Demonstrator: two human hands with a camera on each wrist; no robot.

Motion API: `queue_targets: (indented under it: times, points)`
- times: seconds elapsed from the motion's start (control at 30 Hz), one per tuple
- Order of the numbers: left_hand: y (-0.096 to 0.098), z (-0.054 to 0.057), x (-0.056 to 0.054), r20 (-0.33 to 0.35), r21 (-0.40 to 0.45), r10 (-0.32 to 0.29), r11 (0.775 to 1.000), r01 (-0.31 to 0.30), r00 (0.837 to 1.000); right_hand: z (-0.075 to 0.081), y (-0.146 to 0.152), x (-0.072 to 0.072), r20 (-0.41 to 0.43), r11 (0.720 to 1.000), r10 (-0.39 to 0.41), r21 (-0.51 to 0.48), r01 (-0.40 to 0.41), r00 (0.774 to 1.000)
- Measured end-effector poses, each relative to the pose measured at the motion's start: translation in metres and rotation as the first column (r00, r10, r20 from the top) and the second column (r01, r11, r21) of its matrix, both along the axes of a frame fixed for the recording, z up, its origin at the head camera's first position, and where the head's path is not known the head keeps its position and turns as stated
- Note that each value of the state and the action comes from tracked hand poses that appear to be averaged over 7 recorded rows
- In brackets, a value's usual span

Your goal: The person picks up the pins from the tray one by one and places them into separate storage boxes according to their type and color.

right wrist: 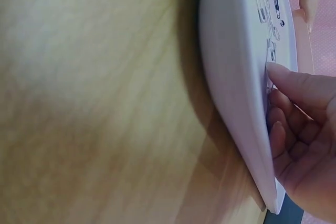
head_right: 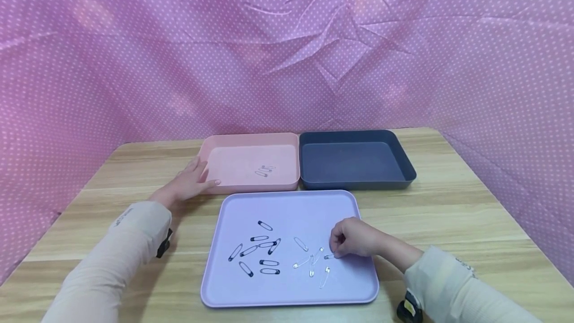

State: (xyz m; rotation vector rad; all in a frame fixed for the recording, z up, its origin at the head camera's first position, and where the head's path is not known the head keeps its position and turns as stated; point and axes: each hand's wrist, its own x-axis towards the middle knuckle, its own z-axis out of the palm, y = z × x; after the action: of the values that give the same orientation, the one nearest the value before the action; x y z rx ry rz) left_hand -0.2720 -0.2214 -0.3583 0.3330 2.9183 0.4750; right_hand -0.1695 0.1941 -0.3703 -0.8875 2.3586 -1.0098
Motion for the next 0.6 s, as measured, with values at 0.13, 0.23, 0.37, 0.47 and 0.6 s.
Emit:
queue_targets:
  times: [0.13, 0.23, 0.37, 0.47, 0.6]
  points:
    - [0.000, 0.001, 0.000, -0.004, -0.001, -0.002, 1.000, 0.002, 1.000, 0.001, 0.001, -0.002, 0.008, 0.999, 0.034, -0.001, -0.034, 0.999]
    - [0.000, 0.002, 0.001, -0.005, 0.001, -0.006, 1.000, 0.006, 1.000, 0.002, 0.003, -0.003, 0.041, 0.999, 0.040, -0.001, -0.040, 0.998]
    - [0.000, 0.002, 0.001, -0.003, 0.005, -0.008, 1.000, 0.008, 1.000, 0.003, 0.006, -0.006, 0.085, 0.999, 0.032, -0.013, -0.031, 0.996]
    - [0.000, 0.001, 0.001, -0.007, 0.006, -0.008, 1.000, 0.008, 1.000, 0.005, 0.005, -0.008, 0.101, 0.999, 0.028, -0.037, -0.025, 0.994]
    - [0.000, 0.000, 0.000, -0.013, 0.002, -0.010, 1.000, 0.010, 1.000, 0.008, 0.002, -0.011, 0.085, 0.999, 0.006, -0.046, -0.002, 0.996]
